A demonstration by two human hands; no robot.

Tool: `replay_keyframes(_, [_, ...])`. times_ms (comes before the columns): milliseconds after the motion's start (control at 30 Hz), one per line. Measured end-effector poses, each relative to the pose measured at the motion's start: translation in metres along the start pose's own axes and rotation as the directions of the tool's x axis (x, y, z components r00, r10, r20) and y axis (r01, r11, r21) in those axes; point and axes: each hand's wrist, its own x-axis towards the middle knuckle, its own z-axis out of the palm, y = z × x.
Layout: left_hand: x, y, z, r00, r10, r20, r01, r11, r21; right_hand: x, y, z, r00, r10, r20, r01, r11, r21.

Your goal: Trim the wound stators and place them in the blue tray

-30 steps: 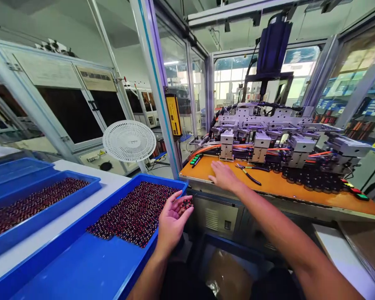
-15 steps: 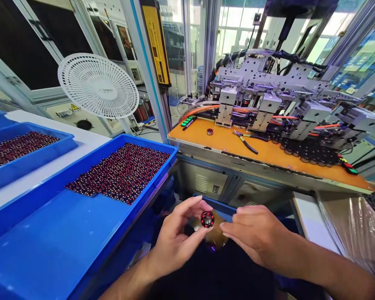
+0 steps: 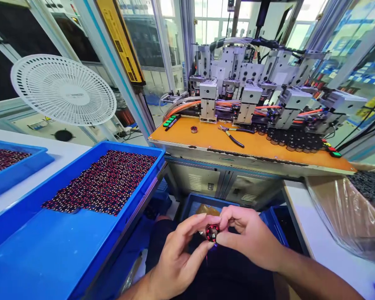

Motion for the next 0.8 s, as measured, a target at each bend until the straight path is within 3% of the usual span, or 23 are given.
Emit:
replay_keyframes(167, [0.005, -0.004, 0.007, 0.986, -0.073, -0.151, 0.054, 0.990, -0.129, -0.002, 0.025, 0.018, 0.994, -0.019, -0.104, 0.033, 0.990, 0.134])
replay_keyframes(267, [0.006, -0.006, 0.004, 0.975, -0.146, -0.167, 0.107, 0.969, -0.221, -0.008, 0.036, 0.019, 0.990, -0.001, -0.143, 0.029, 0.981, 0.193])
replay_keyframes(500, [0.001, -0.005, 0.003, 0.996, -0.074, -0.059, 0.065, 0.988, -0.138, -0.008, 0.015, 0.016, 0.995, 0.033, -0.092, -0.022, 0.992, 0.123])
replay_keyframes(633, [0.003, -0.003, 0.004, 0.982, -0.185, -0.034, 0.165, 0.936, -0.312, -0.010, 0.025, 0.019, 0.985, 0.006, -0.170, 0.028, 0.980, 0.195])
replay_keyframes(800, [0.007, -0.003, -0.001, 0.947, -0.311, 0.082, 0.314, 0.835, -0.451, -0.018, 0.029, 0.014, 0.992, 0.030, -0.124, -0.011, 0.987, 0.157])
